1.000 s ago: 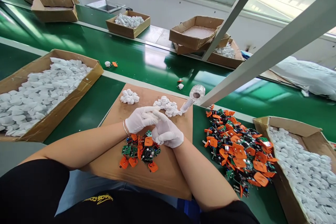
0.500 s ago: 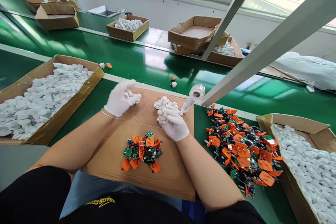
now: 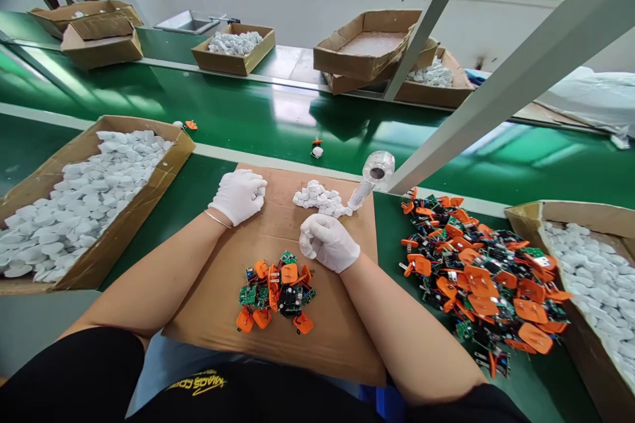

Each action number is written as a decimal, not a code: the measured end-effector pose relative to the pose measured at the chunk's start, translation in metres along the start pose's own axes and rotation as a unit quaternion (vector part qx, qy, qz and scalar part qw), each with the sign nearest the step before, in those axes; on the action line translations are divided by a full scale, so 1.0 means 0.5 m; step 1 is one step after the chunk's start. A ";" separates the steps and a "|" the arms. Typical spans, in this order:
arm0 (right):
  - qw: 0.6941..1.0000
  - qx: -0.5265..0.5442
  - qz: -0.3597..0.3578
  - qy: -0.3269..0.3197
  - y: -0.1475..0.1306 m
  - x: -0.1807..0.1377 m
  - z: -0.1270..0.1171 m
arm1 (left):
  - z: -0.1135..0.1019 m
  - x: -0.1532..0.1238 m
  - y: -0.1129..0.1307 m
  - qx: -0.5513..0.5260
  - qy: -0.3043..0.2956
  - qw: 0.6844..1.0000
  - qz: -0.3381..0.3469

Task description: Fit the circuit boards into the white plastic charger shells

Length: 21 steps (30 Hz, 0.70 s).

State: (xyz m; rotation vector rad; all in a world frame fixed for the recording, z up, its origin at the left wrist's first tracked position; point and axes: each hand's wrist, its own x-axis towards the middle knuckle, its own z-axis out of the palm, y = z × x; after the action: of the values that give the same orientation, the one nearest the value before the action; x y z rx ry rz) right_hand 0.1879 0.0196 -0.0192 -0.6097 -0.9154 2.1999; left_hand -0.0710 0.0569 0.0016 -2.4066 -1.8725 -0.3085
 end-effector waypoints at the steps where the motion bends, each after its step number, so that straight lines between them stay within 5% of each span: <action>1: 1.000 -0.002 0.002 0.000 -0.001 0.000 0.001 | 0.000 0.001 -0.001 -0.002 0.002 1.000 -0.004; 9: 1.000 0.000 0.014 0.007 0.000 0.000 0.001 | 0.008 0.012 -0.004 -0.031 0.020 0.998 -0.057; 15: 0.997 0.033 -0.005 0.064 -0.001 0.002 0.006 | 0.008 0.007 -0.001 -0.110 0.107 0.984 -0.089; 18: 0.994 0.020 -0.045 0.099 0.000 0.004 0.015 | -0.003 -0.011 0.027 -0.203 0.143 0.968 -0.049; 21: 0.984 -0.003 -0.088 0.154 0.010 0.008 0.015 | 0.001 -0.027 0.064 -0.353 0.108 0.927 -0.072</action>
State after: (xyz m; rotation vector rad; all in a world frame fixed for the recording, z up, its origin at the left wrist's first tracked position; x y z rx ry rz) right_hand 0.1783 0.0165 -0.0189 -0.8141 -0.7815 1.8806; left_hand -0.0434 0.0362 0.0005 -2.4488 -2.0787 -1.4124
